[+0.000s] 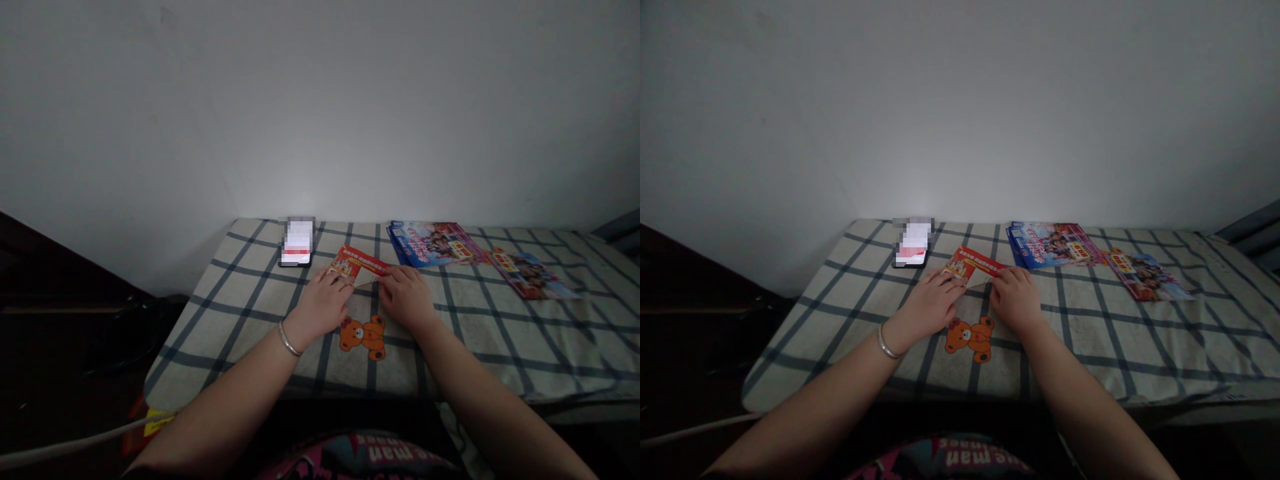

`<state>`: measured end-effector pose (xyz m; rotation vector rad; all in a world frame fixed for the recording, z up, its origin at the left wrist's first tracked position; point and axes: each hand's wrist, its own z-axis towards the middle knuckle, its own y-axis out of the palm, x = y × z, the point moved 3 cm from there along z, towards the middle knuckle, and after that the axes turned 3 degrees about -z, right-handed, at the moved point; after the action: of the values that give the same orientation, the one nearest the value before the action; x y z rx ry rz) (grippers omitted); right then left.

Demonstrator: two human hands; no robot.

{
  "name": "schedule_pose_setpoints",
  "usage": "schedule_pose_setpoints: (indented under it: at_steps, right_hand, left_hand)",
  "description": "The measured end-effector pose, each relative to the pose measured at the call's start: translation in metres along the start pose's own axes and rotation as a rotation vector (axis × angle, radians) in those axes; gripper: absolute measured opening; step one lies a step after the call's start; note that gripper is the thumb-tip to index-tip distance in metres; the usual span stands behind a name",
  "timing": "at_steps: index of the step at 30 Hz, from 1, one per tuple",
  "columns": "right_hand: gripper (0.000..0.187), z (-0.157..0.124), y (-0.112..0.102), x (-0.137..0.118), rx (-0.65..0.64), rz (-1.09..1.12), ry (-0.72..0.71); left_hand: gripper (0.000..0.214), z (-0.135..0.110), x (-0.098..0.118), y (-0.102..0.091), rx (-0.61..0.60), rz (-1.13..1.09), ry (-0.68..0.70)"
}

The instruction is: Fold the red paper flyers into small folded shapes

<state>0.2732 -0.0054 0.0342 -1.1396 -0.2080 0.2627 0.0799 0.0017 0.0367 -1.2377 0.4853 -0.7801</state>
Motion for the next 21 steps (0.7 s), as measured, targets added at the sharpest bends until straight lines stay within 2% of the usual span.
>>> schedule_pose_setpoints:
  at_steps: [8,15,21]
  right_hand:
    - [0.031,0.002,0.006,-0.013,-0.036,0.207,-0.204]
    - [0.037,0.003,0.006,-0.015,-0.082,0.202,-0.244]
    - [0.031,0.008,0.007,-0.014,-0.064,0.153,-0.192]
  left_hand:
    - [0.035,0.0,0.0,-0.001,0.007,-0.021,-0.013]
    - [0.035,0.0,0.0,0.004,0.04,-0.037,-0.02]
    - [0.033,0.001,0.004,0.003,0.049,0.012,-0.015]
